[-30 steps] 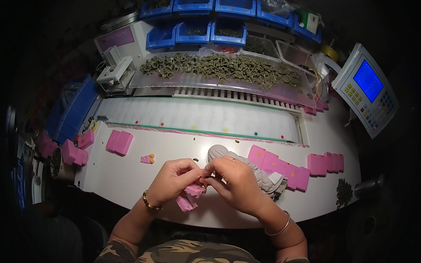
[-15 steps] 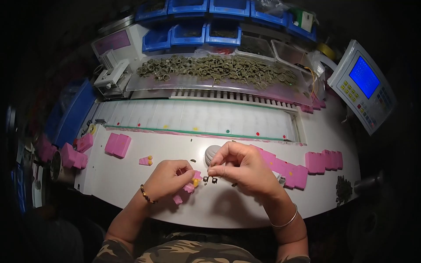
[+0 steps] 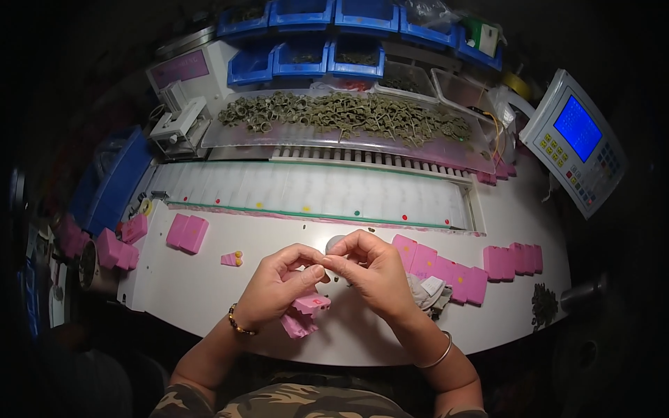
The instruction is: Assembling small decorative components and hardware into pink plastic jewelry or toy cases at a production station.
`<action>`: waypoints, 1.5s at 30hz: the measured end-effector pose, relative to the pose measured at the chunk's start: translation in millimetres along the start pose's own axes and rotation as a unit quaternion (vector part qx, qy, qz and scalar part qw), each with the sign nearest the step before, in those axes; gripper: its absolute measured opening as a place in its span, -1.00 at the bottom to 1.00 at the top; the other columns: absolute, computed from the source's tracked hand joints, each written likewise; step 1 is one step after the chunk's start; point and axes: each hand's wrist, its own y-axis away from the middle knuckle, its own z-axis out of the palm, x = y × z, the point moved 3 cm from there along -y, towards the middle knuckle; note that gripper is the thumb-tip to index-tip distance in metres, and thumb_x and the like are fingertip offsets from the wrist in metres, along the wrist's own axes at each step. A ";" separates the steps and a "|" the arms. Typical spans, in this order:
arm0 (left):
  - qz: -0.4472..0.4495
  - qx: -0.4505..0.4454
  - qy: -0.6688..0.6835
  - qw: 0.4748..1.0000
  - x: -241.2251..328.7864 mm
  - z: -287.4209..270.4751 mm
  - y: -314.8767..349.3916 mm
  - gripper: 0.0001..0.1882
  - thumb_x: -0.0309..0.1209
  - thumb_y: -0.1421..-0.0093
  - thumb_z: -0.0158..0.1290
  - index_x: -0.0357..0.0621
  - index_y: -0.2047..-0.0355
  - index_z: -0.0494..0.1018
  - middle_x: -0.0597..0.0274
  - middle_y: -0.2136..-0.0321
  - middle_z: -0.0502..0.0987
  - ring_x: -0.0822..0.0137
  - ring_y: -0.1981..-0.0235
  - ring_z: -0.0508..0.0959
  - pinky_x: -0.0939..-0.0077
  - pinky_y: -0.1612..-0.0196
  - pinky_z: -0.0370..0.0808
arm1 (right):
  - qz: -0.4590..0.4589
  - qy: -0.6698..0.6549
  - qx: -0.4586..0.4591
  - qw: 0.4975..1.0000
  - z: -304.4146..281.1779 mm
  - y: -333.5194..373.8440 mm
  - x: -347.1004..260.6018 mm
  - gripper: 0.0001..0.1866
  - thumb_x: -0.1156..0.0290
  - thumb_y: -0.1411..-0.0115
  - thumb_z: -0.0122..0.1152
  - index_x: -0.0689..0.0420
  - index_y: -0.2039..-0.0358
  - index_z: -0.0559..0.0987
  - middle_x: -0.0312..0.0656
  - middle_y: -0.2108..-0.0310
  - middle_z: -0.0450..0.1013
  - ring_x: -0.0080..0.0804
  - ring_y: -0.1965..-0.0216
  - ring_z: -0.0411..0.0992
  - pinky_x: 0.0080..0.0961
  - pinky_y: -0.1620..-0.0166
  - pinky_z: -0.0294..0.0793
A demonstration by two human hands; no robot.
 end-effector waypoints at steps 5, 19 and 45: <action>-0.010 0.016 0.006 1.000 -4.0 -3.2 1.9 -0.88 -0.48 -0.29 0.07 -0.29 0.23 0.44 0.23 0.27 0.54 0.52 0.25 0.56 0.63 0.18 0.54 | -0.079 0.185 -0.003 0.980 4.0 6.9 -13.0 -0.90 0.52 -0.17 0.31 0.19 0.31 0.56 -0.30 0.34 0.52 -0.63 0.39 0.42 -0.61 0.42 0.40; 0.000 0.006 -0.094 0.996 5.5 -1.7 6.5 -0.93 -0.49 -0.27 0.08 -0.25 0.31 0.46 0.36 0.42 0.54 0.63 0.38 0.53 0.70 0.33 0.47 | -0.412 0.597 0.015 0.689 19.3 16.2 -18.1 -0.80 0.52 0.09 0.31 0.15 0.42 0.49 -0.21 0.42 0.44 -0.29 0.48 0.42 -0.48 0.50 0.39; 0.034 0.034 -0.097 0.994 -7.6 -22.8 -13.5 -0.89 -0.50 -0.24 0.12 -0.27 0.26 0.50 0.37 0.39 0.55 0.68 0.42 0.52 0.76 0.38 0.46 | 0.011 0.272 -0.067 0.960 12.9 -21.6 -19.0 -0.82 0.36 -0.24 0.24 0.24 0.33 0.57 -0.28 0.53 0.47 -0.62 0.52 0.41 -0.61 0.44 0.40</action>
